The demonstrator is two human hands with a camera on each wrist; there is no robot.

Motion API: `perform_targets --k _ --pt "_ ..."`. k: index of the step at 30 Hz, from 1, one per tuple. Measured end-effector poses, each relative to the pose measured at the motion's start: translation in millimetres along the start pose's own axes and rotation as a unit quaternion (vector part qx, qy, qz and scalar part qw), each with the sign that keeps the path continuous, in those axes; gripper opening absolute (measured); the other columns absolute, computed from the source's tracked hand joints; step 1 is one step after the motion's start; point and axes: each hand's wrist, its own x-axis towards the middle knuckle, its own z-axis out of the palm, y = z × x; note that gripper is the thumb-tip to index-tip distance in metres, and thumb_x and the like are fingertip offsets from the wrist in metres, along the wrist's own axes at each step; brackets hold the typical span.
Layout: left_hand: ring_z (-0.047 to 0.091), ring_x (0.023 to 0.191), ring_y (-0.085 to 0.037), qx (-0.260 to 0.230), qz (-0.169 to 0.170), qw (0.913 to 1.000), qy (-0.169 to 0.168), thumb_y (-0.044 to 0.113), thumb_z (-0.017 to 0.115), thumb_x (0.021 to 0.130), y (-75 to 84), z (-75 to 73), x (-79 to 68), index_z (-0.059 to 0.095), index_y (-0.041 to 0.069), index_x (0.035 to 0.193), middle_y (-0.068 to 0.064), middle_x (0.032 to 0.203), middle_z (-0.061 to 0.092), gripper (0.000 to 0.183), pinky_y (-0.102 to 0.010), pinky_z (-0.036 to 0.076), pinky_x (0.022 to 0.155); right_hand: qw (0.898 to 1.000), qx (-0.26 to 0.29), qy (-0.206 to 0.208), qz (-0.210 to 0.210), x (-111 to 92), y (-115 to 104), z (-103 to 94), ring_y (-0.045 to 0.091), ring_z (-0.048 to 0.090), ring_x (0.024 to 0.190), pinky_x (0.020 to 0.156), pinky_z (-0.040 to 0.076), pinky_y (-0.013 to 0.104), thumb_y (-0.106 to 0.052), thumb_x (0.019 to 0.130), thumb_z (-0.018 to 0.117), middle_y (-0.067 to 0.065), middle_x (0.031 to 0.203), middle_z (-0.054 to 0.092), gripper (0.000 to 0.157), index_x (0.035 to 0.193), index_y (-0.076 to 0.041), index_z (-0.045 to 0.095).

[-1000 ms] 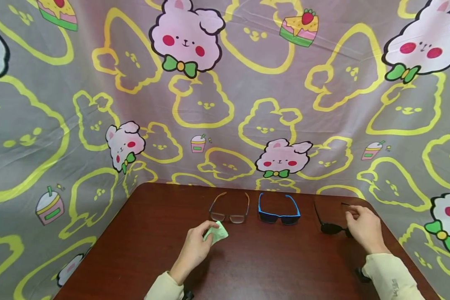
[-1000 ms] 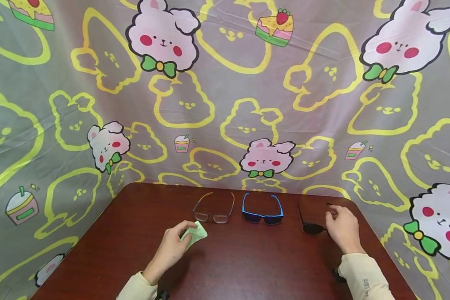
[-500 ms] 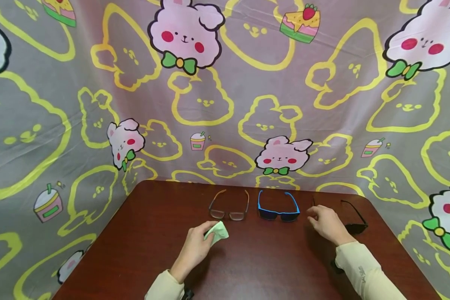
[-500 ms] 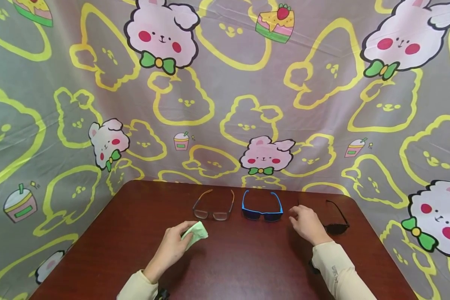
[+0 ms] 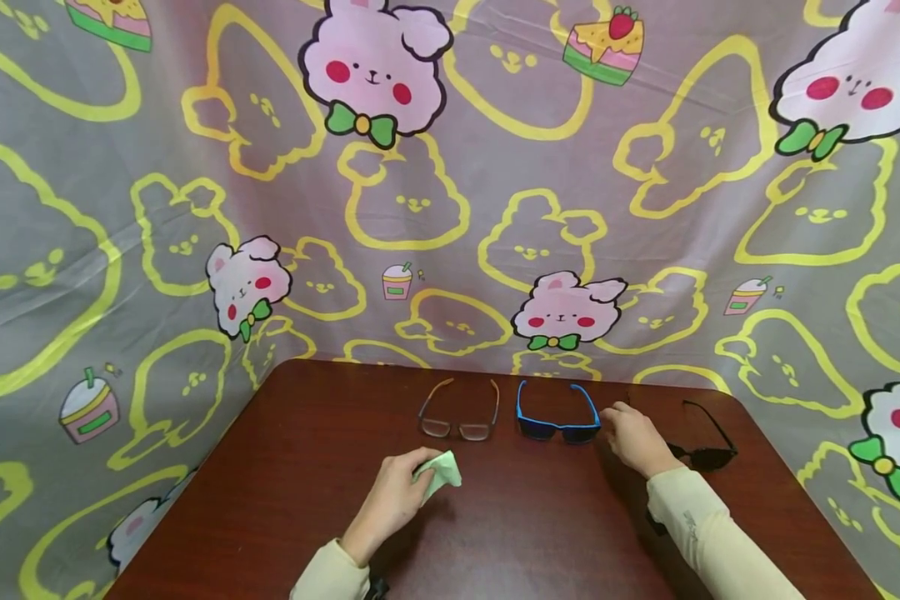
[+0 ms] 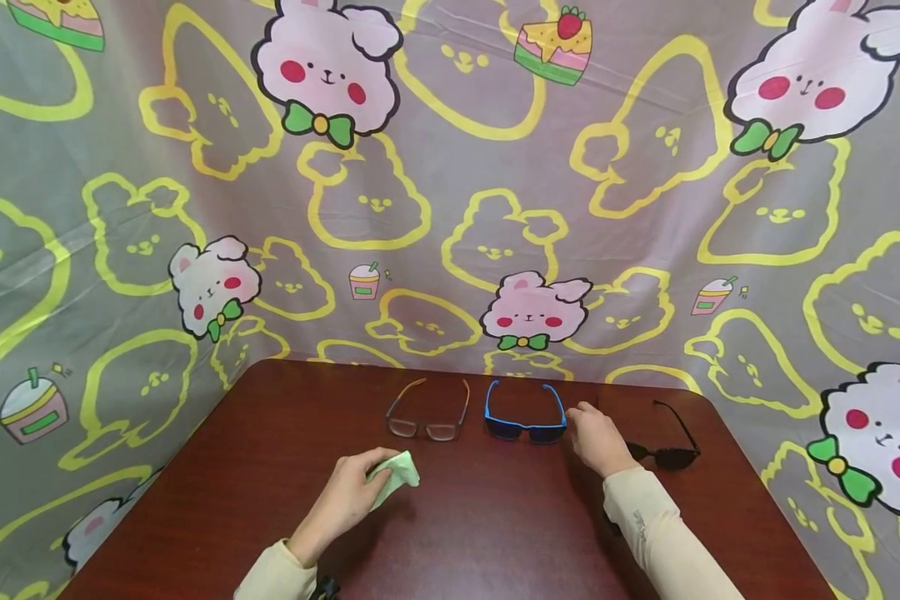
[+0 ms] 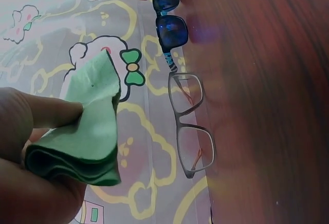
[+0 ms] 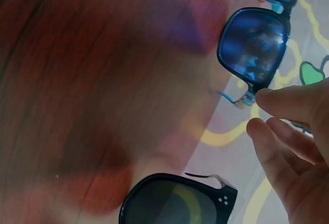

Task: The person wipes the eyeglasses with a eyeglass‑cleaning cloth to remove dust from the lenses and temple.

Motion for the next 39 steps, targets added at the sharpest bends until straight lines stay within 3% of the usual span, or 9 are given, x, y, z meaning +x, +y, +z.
perform_targets --k 22,28,39 --pt "0.054 0.07 -0.004 -0.016 -0.006 0.9995 -0.025 0.004 0.063 0.086 0.5 -2.3 0.1 0.07 0.019 0.099 0.009 0.088 0.067 0.021 -0.023 0.045 0.065 1.0 0.024 -0.008 -0.016 8 -3 12.9 0.026 0.062 0.073 0.062 0.053 0.037 0.013 0.074 0.066 0.008 0.086 0.06 0.022 0.094 0.003 0.067" --pt "0.053 0.069 -0.004 -0.018 0.012 0.9993 -0.031 0.0 0.064 0.084 -1.8 -2.5 0.9 0.07 0.017 0.099 0.006 0.088 0.068 0.023 -0.022 0.045 0.062 1.0 0.016 -0.01 -0.016 10 -4 13.5 0.025 0.062 0.072 0.062 0.053 0.037 0.013 0.073 0.068 0.006 0.085 0.059 0.021 0.09 0.0 0.067" --pt "0.052 0.069 -0.004 -0.023 0.013 0.9989 -0.04 0.0 0.064 0.084 -3.9 -3.0 2.6 0.07 0.016 0.1 0.005 0.087 0.068 0.023 -0.021 0.044 0.062 0.999 -0.004 0.001 -0.044 13 -2 21.9 0.023 0.061 0.07 0.06 0.052 0.034 0.016 0.069 0.067 0.003 0.081 0.057 0.023 0.082 -0.004 0.065"
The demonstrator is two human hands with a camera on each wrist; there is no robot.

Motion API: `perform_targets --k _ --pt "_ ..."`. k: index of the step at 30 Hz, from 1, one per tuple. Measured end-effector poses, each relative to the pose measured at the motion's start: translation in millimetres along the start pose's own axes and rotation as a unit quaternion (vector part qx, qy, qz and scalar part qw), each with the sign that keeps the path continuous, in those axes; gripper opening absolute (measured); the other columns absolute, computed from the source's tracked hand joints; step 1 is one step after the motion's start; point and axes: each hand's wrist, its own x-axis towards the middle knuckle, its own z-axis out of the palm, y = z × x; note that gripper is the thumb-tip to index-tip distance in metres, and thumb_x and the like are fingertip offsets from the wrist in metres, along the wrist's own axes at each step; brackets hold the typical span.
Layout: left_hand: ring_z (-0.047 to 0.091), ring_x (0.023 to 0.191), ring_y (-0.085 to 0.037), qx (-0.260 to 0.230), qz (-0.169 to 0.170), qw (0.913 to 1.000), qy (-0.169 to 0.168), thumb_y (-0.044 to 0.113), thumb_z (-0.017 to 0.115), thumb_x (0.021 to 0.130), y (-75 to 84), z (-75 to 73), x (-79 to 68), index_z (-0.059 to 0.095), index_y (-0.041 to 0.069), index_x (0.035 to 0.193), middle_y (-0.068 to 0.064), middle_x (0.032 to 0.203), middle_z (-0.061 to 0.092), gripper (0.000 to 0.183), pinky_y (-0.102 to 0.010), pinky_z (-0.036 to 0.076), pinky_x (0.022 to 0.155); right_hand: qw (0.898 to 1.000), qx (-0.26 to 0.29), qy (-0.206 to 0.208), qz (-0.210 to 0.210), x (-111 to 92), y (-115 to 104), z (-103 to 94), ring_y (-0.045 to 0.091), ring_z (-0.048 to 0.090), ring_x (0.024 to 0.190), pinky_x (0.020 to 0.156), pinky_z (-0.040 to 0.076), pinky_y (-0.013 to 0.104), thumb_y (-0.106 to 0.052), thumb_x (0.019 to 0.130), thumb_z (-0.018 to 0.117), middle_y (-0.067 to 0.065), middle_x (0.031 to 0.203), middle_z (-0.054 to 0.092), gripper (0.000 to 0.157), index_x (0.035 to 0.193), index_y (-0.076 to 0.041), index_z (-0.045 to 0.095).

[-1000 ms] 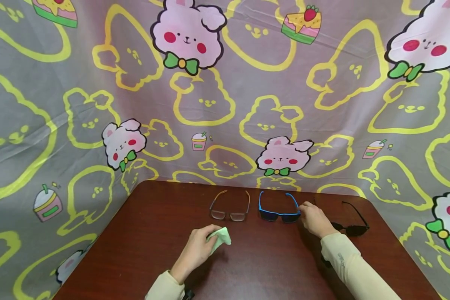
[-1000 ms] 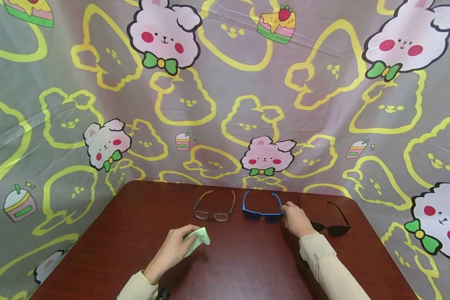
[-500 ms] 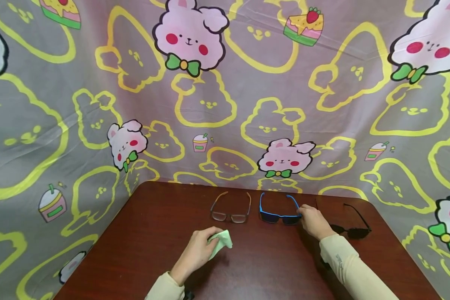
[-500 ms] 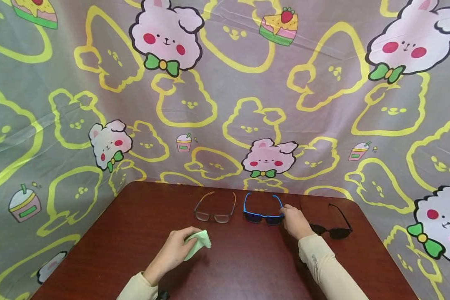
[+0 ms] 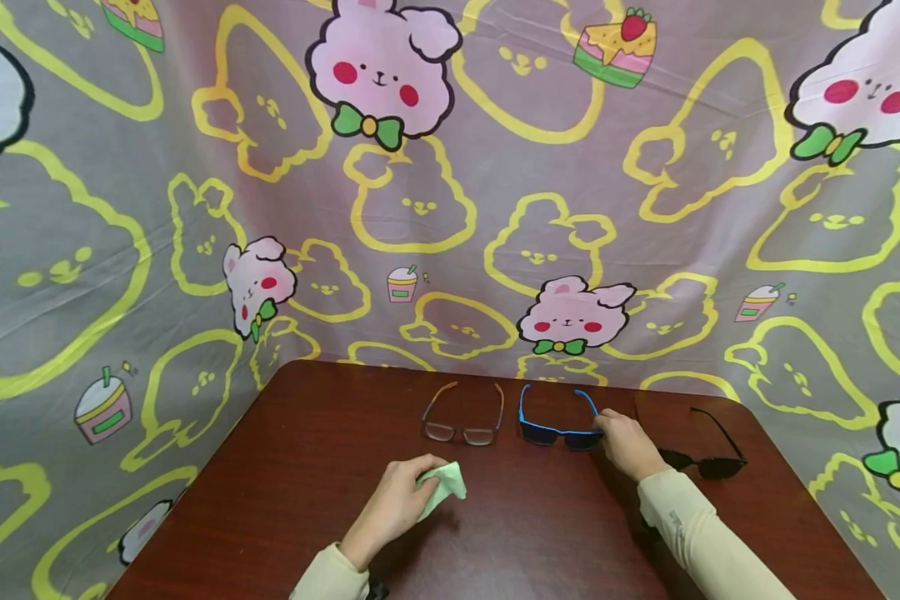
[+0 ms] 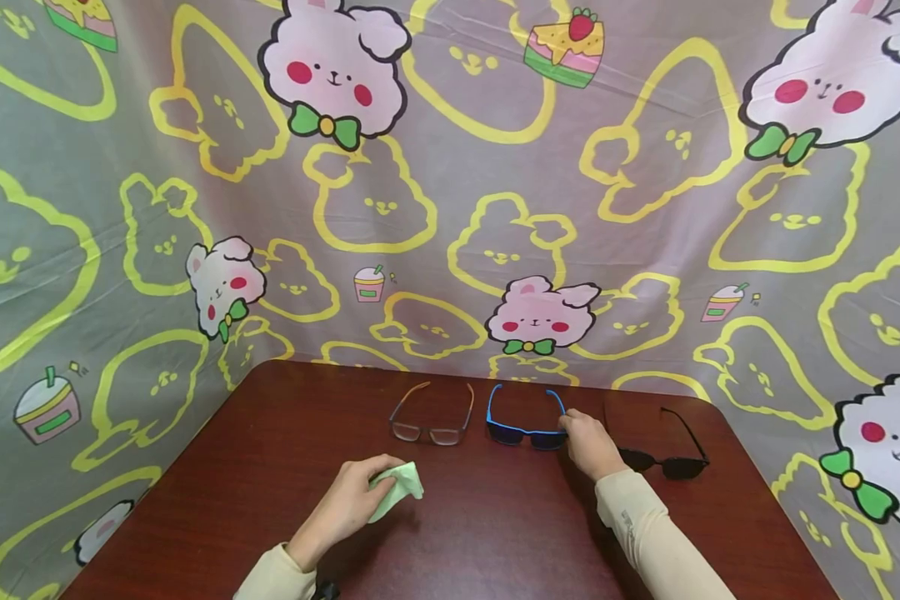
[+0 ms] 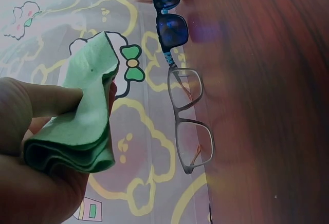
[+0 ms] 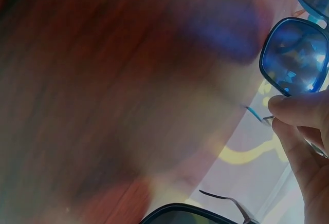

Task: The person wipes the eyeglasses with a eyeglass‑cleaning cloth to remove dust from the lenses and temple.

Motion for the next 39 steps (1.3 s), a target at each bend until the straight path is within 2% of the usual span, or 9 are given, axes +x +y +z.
perform_targets --k 8,20,27,39 --pt "0.051 0.064 -0.004 -0.003 -0.012 0.9999 -0.007 0.001 0.062 0.086 -0.4 -1.2 -0.4 0.07 0.018 0.101 0.008 0.085 0.066 0.024 -0.021 0.043 0.06 0.999 -0.009 0.019 -0.032 -1 -4 -1.7 0.021 0.061 0.069 0.059 0.051 0.034 0.016 0.068 0.068 0.001 0.077 0.058 0.024 0.076 -0.006 0.063" --pt "0.052 0.068 -0.004 0.0 -0.003 1.0 0.005 0.0 0.063 0.085 4.6 -0.8 -2.3 0.07 0.017 0.099 0.009 0.085 0.066 0.024 -0.022 0.044 0.062 0.993 -0.01 0.047 -0.104 -11 -12 -19.6 0.02 0.063 0.078 0.064 0.053 0.032 0.01 0.068 0.076 0.003 0.086 0.063 0.026 0.087 -0.005 0.067" --pt "0.053 0.068 -0.004 0.001 0.001 0.9999 0.014 0.001 0.063 0.084 6.3 0.2 -4.0 0.07 0.017 0.099 0.008 0.085 0.067 0.023 -0.021 0.044 0.062 0.993 0.033 0.052 -0.103 -19 -15 -27.4 0.014 0.064 0.082 0.068 0.054 0.03 0.007 0.071 0.077 -0.002 0.091 0.066 0.028 0.093 -0.009 0.069" --pt "0.053 0.068 -0.005 0.005 -0.015 0.9986 0.05 0.005 0.066 0.084 7.6 0.6 -3.5 0.071 0.019 0.099 0.005 0.088 0.068 0.02 -0.021 0.043 0.059 0.986 0.083 0.098 -0.108 -29 -30 -52.2 0.009 0.064 0.078 0.064 0.052 0.025 0.005 0.07 0.077 -0.004 0.089 0.068 0.03 0.095 -0.01 0.07"
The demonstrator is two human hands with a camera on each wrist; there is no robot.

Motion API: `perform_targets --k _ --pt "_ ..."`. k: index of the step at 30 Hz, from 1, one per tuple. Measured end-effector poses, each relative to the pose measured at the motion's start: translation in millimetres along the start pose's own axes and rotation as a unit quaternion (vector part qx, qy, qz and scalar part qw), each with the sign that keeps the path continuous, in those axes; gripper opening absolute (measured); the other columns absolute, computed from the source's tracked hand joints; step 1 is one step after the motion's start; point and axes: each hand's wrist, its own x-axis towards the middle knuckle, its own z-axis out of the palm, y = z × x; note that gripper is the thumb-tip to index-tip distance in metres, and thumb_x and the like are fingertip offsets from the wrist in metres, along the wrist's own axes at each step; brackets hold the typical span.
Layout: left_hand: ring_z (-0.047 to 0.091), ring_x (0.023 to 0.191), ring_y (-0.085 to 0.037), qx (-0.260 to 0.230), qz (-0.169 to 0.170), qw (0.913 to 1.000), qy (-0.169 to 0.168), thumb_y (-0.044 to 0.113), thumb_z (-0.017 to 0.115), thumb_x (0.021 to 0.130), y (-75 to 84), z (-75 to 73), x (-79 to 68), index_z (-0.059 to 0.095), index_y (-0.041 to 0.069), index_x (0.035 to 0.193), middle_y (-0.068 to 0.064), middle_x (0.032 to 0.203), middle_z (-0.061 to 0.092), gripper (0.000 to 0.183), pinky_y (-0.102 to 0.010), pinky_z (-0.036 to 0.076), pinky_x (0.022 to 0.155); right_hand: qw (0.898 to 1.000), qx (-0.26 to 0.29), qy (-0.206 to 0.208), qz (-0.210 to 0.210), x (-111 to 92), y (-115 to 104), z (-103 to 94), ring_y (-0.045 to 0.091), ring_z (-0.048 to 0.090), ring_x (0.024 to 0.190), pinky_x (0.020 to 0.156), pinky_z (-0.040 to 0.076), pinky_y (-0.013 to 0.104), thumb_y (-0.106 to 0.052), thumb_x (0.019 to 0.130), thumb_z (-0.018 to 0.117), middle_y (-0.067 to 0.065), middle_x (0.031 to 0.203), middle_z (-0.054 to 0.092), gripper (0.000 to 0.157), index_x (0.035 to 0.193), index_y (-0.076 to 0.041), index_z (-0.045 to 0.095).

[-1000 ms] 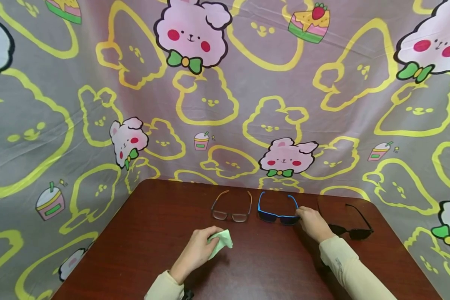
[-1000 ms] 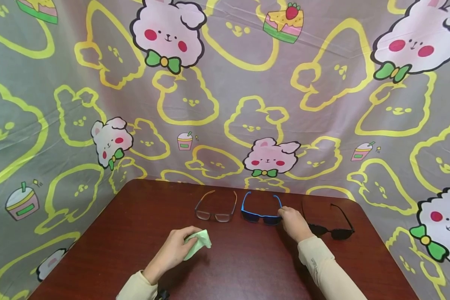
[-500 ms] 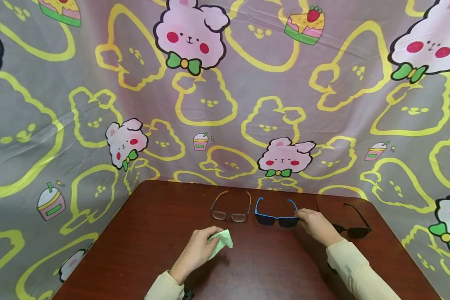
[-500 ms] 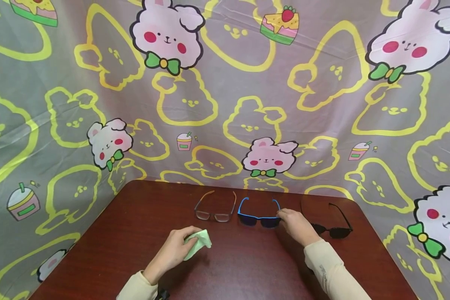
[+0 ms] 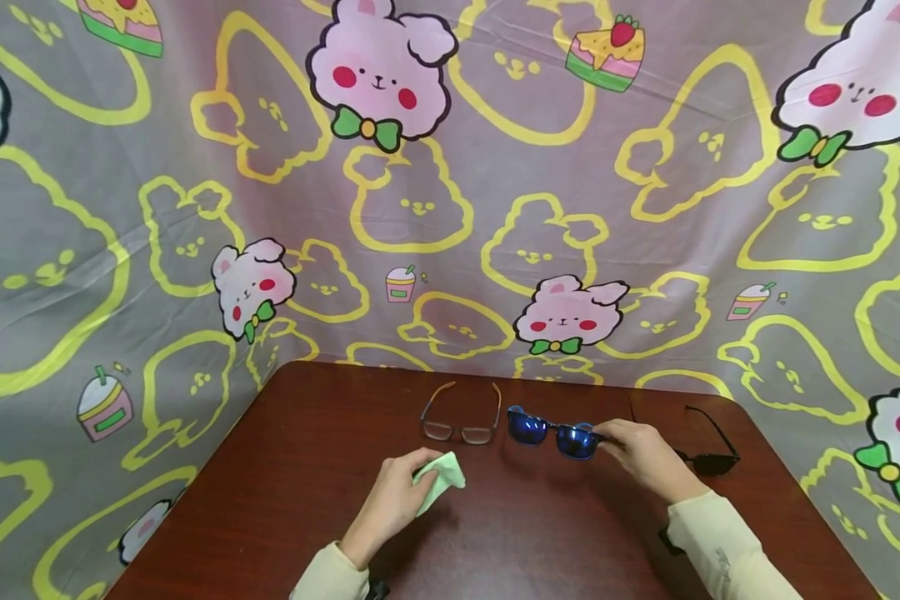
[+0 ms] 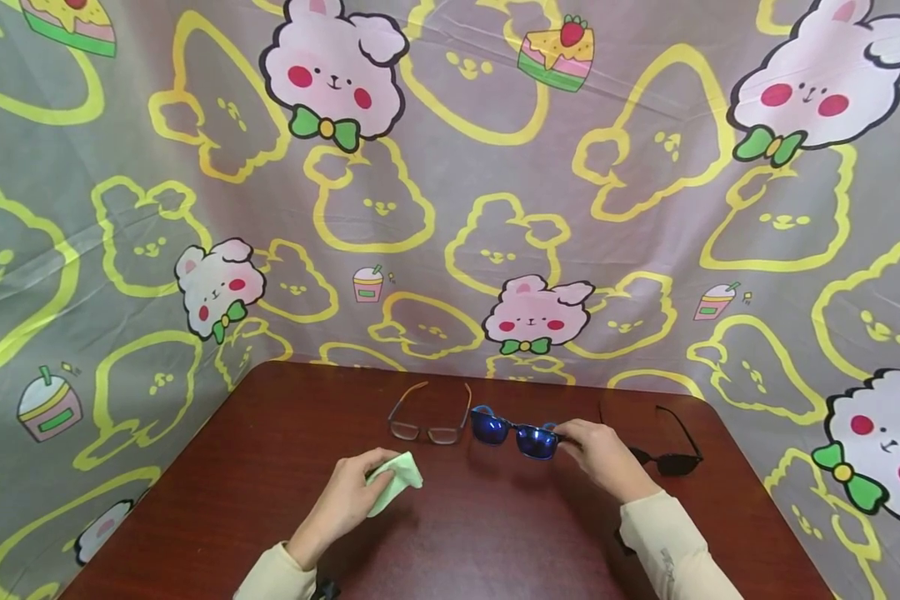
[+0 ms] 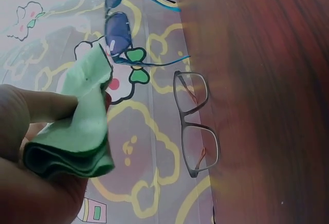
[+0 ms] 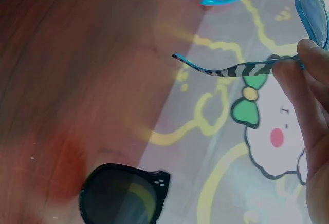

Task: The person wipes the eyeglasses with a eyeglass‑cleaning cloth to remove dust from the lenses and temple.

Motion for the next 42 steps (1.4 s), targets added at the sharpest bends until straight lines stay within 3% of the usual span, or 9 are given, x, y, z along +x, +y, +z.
perform_targets --k 5,10,14,24,33,37,42 --pt "0.054 0.067 -0.005 -0.002 -0.001 0.9999 0.011 0.008 0.065 0.085 0.5 -0.5 0.5 0.07 0.022 0.097 0.006 0.086 0.068 0.019 -0.022 0.043 0.06 0.999 0.028 -0.002 0.03 1 -11 -9.7 0.006 0.063 0.076 0.061 0.051 0.023 0.003 0.072 0.077 -0.007 0.087 0.068 0.027 0.093 -0.012 0.07" --pt "0.054 0.066 -0.005 -0.005 -0.021 0.9995 0.024 0.009 0.064 0.086 2.8 -1.3 2.0 0.069 0.026 0.1 0.011 0.085 0.066 0.022 -0.022 0.044 0.061 0.992 0.063 -0.042 0.096 -1 -22 -19.4 0.001 0.062 0.076 0.063 0.052 0.024 -0.002 0.076 0.075 -0.012 0.088 0.066 0.024 0.095 -0.016 0.07" --pt "0.054 0.066 -0.005 -0.006 -0.033 0.9983 0.047 0.01 0.065 0.086 5.5 -1.3 3.6 0.069 0.026 0.099 0.012 0.084 0.066 0.021 -0.022 0.044 0.06 0.988 0.077 -0.07 0.117 -2 -31 -27.1 0.001 0.062 0.078 0.064 0.052 0.025 -0.003 0.078 0.074 -0.013 0.089 0.066 0.023 0.095 -0.018 0.07" --pt "0.054 0.059 -0.009 -0.021 -0.067 0.991 0.114 0.014 0.072 0.08 16.6 -0.2 11.3 0.07 0.025 0.087 0.012 0.074 0.065 0.013 -0.022 0.044 0.053 0.981 0.128 -0.097 0.11 -2 -51 -40.5 0.002 0.061 0.081 0.066 0.053 0.026 -0.01 0.082 0.072 -0.014 0.092 0.066 0.02 0.099 -0.021 0.069" --pt "0.052 0.064 -0.008 0.007 -0.029 0.9835 0.178 0.007 0.074 0.075 22.3 3.2 20.5 0.072 0.019 0.08 0.013 0.074 0.059 0.014 -0.023 0.041 0.057 0.976 0.176 -0.106 0.077 1 -63 -40.0 0.003 0.062 0.08 0.066 0.053 0.026 -0.018 0.084 0.07 -0.013 0.092 0.067 0.016 0.099 -0.022 0.069" --pt "0.053 0.065 -0.008 0.003 -0.032 0.9825 0.183 0.007 0.074 0.076 27.7 5.2 21.8 0.072 0.019 0.082 0.012 0.076 0.062 0.013 -0.023 0.041 0.057 0.971 0.207 -0.107 0.056 4 -69 -36.7 0.005 0.063 0.078 0.065 0.053 0.025 -0.018 0.085 0.069 -0.01 0.091 0.067 0.015 0.1 -0.02 0.069" --pt "0.054 0.063 -0.006 0.008 -0.023 0.9805 0.195 0.012 0.077 0.075 32.4 9.9 23.7 0.072 0.02 0.082 0.013 0.074 0.062 0.012 -0.023 0.042 0.055 0.966 0.225 -0.111 0.059 7 -75 -31.2 0.006 0.064 0.077 0.065 0.053 0.026 -0.02 0.085 0.069 -0.01 0.09 0.068 0.013 0.099 -0.02 0.07"
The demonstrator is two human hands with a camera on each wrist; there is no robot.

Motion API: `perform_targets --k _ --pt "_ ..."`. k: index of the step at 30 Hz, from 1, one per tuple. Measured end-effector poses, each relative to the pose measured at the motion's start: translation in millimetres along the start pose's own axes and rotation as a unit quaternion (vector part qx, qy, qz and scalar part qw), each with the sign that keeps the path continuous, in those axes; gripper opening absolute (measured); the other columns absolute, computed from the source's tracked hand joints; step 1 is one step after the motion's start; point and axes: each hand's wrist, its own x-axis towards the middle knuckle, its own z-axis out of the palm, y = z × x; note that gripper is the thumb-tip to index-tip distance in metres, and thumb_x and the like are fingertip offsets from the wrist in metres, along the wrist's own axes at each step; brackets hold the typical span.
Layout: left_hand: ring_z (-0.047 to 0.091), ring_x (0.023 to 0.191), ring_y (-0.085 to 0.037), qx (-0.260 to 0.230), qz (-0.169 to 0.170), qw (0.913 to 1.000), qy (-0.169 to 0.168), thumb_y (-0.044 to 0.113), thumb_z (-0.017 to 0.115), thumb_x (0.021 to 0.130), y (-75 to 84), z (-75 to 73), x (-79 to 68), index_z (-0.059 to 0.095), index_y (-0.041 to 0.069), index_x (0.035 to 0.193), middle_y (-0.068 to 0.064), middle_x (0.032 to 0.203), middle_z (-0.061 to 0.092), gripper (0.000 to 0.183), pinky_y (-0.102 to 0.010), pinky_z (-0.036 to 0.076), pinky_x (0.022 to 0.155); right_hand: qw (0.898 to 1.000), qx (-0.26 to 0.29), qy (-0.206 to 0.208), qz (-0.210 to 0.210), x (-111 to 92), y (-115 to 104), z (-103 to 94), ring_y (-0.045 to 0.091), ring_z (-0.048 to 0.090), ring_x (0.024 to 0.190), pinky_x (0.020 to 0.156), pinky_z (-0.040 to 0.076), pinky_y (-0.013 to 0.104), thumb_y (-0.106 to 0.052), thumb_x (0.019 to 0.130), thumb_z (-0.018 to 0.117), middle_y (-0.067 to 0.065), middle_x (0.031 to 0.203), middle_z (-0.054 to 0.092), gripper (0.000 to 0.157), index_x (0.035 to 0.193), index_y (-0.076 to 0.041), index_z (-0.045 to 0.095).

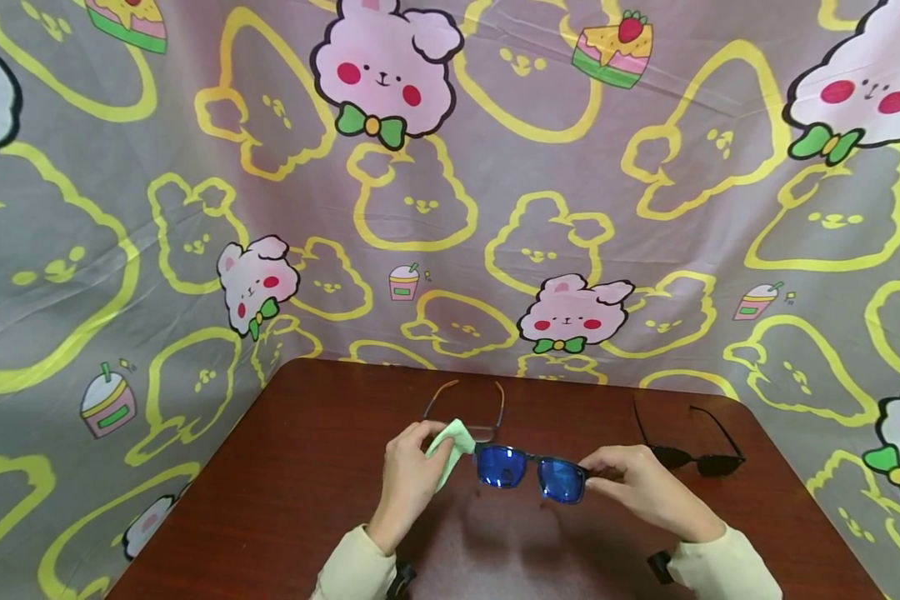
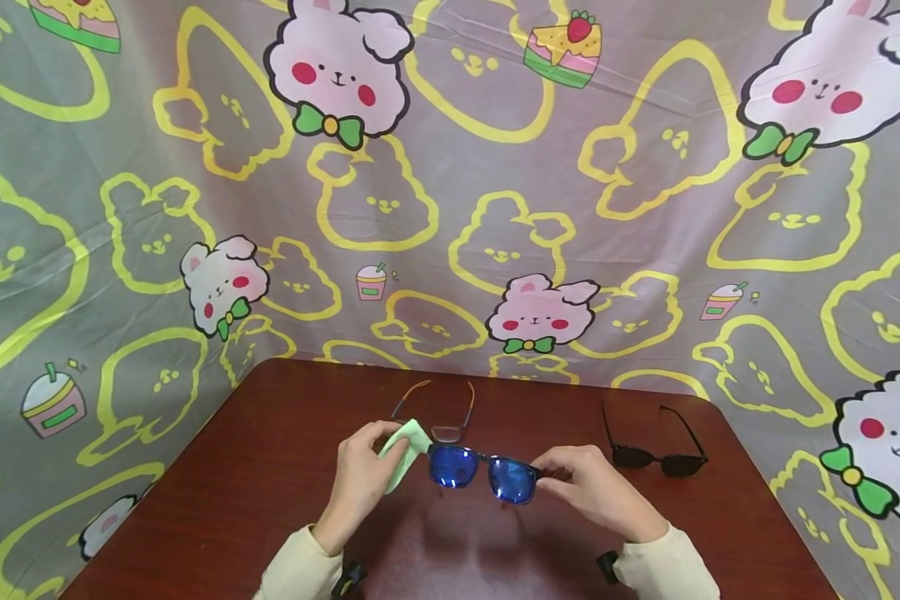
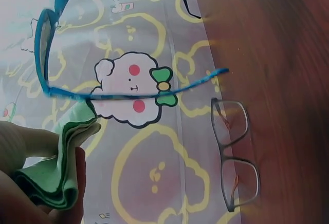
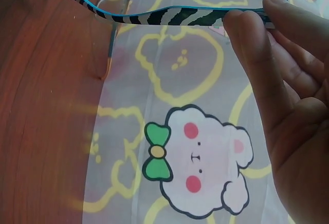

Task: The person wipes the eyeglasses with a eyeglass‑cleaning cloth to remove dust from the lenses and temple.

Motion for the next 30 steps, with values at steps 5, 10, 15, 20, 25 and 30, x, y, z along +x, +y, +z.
perform_targets --k 5,10,15,20,25,30 --pt "0.055 0.062 -0.004 -0.009 0.006 0.9999 -0.002 0.013 0.078 0.075 4.6 3.9 -1.4 0.072 0.021 0.082 0.014 0.074 0.063 0.012 -0.022 0.043 0.054 1.0 0.001 0.002 0.008 1.5 -0.3 4.2 0.005 0.063 0.076 0.064 0.053 0.025 -0.019 0.085 0.069 -0.012 0.089 0.067 0.012 0.097 -0.02 0.069" --pt "0.056 0.064 -0.004 -0.032 0.012 0.9993 -0.015 0.009 0.077 0.075 6.5 5.4 -2.6 0.072 0.019 0.083 0.012 0.077 0.065 0.013 -0.02 0.044 0.055 1.0 0.002 0.002 0.021 2.0 -1.6 6.5 0.005 0.063 0.076 0.065 0.053 0.025 -0.019 0.085 0.069 -0.013 0.088 0.066 0.012 0.098 -0.02 0.069" --pt "0.059 0.071 -0.005 -0.06 0.034 0.9969 -0.037 0.006 0.074 0.078 5.5 6.4 -4.2 0.073 0.015 0.088 0.01 0.083 0.066 0.014 -0.025 0.05 0.059 1.0 0.001 0.006 0.022 2.8 -2.6 7.7 0.005 0.063 0.077 0.066 0.053 0.026 -0.02 0.086 0.069 -0.012 0.089 0.066 0.012 0.098 -0.02 0.069" --pt "0.061 0.083 -0.008 -0.095 0.053 0.9915 -0.072 0.007 0.071 0.082 5.0 6.0 -5.9 0.073 0.013 0.1 0.01 0.092 0.065 0.019 -0.028 0.051 0.069 1.0 -0.012 0.015 0.02 3.0 -1.7 8.3 0.004 0.062 0.077 0.065 0.053 0.026 -0.019 0.086 0.069 -0.013 0.089 0.066 0.012 0.098 -0.02 0.069" --pt "0.061 0.086 -0.011 -0.132 0.071 0.9845 -0.092 0.005 0.069 0.084 4.7 5.6 -7.0 0.071 0.01 0.107 0.004 0.097 0.064 0.023 -0.024 0.052 0.063 0.999 -0.022 0.027 0.018 2.6 -1.0 8.0 0.003 0.062 0.077 0.065 0.053 0.026 -0.016 0.086 0.069 -0.013 0.09 0.066 0.013 0.098 -0.02 0.069" --pt "0.062 0.081 -0.019 -0.156 0.089 0.9793 -0.094 -0.005 0.061 0.087 9.8 2.9 -6.7 0.068 0.001 0.107 -0.007 0.1 0.063 0.023 -0.025 0.053 0.061 0.999 -0.018 0.031 0.026 2.0 -0.9 7.7 0.004 0.062 0.078 0.065 0.053 0.026 -0.014 0.086 0.068 -0.012 0.091 0.066 0.015 0.1 -0.02 0.069"
